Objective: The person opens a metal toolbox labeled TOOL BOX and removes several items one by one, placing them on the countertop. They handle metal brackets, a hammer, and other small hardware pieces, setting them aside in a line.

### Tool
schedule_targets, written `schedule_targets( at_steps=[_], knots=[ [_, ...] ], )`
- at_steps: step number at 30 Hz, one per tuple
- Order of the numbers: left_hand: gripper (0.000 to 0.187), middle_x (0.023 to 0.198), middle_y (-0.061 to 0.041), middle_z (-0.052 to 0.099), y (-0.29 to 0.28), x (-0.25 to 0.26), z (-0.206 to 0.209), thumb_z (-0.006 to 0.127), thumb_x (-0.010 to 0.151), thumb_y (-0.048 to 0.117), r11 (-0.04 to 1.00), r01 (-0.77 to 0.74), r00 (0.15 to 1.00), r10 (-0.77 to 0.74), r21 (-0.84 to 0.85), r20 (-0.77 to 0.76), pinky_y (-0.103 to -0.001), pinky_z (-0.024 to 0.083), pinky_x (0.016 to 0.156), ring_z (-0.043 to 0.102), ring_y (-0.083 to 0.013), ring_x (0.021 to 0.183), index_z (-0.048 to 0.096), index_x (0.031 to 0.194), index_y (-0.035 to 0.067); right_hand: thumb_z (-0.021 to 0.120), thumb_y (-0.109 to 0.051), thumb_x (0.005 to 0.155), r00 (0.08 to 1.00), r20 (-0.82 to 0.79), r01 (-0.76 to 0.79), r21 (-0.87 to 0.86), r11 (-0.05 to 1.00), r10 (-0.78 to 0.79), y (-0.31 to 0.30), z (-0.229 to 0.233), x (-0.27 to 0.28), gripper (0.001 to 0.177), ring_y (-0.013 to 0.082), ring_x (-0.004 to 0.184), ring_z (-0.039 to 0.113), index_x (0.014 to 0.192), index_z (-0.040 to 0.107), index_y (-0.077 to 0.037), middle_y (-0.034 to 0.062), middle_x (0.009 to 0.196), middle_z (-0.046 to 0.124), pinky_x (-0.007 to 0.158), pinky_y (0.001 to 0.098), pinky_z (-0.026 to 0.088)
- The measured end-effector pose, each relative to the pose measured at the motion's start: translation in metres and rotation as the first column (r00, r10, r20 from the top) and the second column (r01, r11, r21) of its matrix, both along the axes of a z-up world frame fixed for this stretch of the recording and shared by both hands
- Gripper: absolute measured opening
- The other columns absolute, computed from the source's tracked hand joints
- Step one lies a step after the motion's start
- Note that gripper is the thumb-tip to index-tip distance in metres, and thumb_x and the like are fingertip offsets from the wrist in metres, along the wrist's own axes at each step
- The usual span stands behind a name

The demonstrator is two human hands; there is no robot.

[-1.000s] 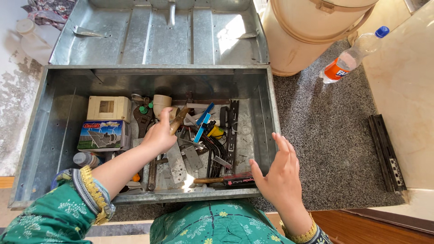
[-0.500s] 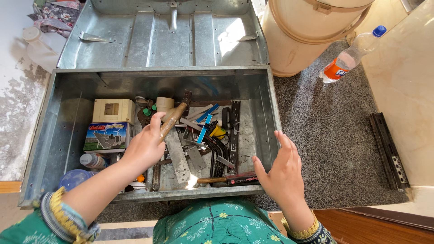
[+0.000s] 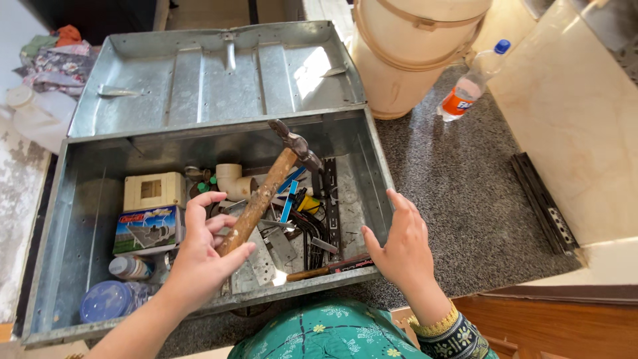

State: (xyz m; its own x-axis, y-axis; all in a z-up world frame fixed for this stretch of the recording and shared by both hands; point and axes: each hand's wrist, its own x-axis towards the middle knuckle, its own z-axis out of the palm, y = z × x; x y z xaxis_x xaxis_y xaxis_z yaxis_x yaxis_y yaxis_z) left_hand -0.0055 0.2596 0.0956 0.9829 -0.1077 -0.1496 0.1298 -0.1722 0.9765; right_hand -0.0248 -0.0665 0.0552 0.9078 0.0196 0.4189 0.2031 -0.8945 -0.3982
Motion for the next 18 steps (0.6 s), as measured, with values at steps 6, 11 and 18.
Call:
schedule_targets(
  at_steps=[6, 11, 18],
  knots=[
    [0.087, 0.109, -0.011, 0.065, -0.016, -0.015, 0.009, 0.077, 0.073, -0.006, 0.972, 0.132, 0.989, -0.143, -0.192, -0.04, -0.024, 0.053, 0.071, 0.066, -0.0116, 0.085, 0.026, 0.14, 0.018, 0.076, -0.02, 0.086, 0.985, 0.165, -0.052, 0.023, 0.998, 0.048, 0.002, 0.008, -0.01, 0.063, 0.036, 0.131, 0.053, 0.139, 0.047, 0.0, 0.0196, 0.136, 0.058, 0.109, 0.0496, 0.04],
    [0.083, 0.107, -0.009, 0.063, -0.032, -0.02, 0.022, 0.078, 0.074, -0.004, 0.965, 0.195, 0.965, -0.221, -0.176, -0.144, -0.027, 0.051, 0.065, 0.064, -0.0117, 0.081, 0.029, 0.138, 0.019, 0.078, -0.009, 0.089, 0.917, 0.377, -0.169, 0.079, 0.982, 0.127, 0.009, 0.028, -0.031, 0.051, 0.0342, 0.129, 0.06, 0.131, 0.049, -0.004, 0.015, 0.131, 0.065, 0.109, 0.0476, 0.044],
    [0.082, 0.104, -0.008, 0.064, -0.056, -0.017, 0.023, 0.078, 0.074, -0.003, 0.9, 0.368, 0.918, -0.392, -0.234, -0.066, -0.027, 0.053, 0.07, 0.064, -0.0113, 0.085, 0.029, 0.137, 0.018, 0.079, -0.006, 0.094, 0.858, 0.466, -0.214, -0.054, 0.975, 0.215, 0.01, 0.05, -0.056, 0.047, 0.0305, 0.132, 0.061, 0.131, 0.05, -0.004, 0.0119, 0.136, 0.067, 0.11, 0.0484, 0.043]
  ],
)
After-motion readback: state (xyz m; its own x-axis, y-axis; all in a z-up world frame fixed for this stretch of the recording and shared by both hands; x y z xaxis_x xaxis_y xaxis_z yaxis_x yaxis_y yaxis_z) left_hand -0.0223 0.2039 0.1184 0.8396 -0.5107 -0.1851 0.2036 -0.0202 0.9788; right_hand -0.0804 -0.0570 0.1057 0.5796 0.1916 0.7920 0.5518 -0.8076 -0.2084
